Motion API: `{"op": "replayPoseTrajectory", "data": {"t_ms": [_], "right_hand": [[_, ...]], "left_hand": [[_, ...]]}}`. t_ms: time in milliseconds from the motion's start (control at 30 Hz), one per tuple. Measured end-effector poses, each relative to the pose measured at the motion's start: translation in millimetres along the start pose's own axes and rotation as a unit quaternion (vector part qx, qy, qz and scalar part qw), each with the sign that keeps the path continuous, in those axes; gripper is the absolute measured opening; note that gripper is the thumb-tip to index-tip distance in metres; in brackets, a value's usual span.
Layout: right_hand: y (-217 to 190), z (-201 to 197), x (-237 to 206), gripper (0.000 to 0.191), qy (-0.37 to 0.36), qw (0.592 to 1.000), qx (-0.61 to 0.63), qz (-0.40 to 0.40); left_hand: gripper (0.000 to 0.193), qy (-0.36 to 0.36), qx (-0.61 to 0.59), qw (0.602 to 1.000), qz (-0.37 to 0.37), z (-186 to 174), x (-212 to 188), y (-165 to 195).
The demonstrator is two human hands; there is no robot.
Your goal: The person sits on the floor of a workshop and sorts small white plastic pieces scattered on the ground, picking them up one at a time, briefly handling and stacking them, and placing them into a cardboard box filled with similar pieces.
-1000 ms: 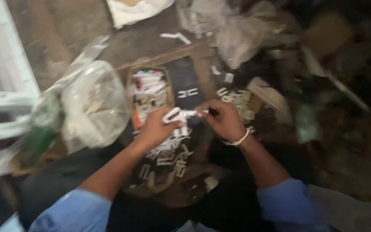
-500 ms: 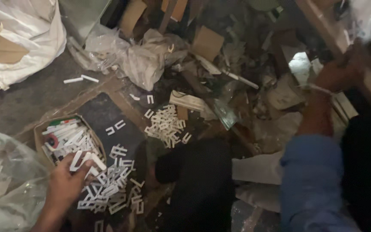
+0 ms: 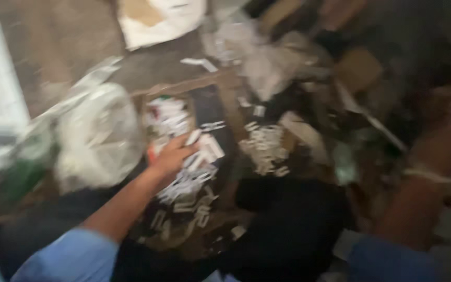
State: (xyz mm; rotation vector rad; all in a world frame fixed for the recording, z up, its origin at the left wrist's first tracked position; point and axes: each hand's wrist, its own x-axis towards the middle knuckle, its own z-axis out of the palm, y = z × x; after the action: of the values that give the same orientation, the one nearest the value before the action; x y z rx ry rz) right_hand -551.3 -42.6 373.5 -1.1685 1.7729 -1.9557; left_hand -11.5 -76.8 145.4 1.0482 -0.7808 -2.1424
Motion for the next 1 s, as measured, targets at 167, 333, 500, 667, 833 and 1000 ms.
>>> {"op": "replayPoseTrajectory", "data": {"t_ms": [167, 333, 500, 667, 833, 1000], "right_hand": [[32, 192, -191, 0.034, -0.481, 0.867, 0.058, 0.118], [41, 257, -268, 0.044, -0.474, 0.863, -0.124, 0.124], [69, 257, -259, 0.026, -0.386, 0.894, 0.008, 0.228], [82, 242, -267, 0.014, -0.352, 0.81, 0.133, 0.45], [83, 241, -287, 0.013, -0.326, 0.753, 0.183, 0.542], [85, 240, -294, 0.015, -0.369, 0.763, 0.211, 0.486]], "left_hand": [[0.034, -0.075, 0.04, 0.996, 0.019, 18, -13, 20], [0.032, -0.055, 0.014, 0.998, 0.029, 14, -20, 23], [0.034, -0.006, -0.1, 0.995, -0.005, 1, -12, 20], [0.036, -0.002, -0.178, 0.984, 0.008, 5, -9, 19], [0.037, 0.02, -0.181, 0.982, 0.044, 16, -8, 20], [0.037, 0.036, -0.174, 0.983, 0.05, 19, -12, 25]]}}
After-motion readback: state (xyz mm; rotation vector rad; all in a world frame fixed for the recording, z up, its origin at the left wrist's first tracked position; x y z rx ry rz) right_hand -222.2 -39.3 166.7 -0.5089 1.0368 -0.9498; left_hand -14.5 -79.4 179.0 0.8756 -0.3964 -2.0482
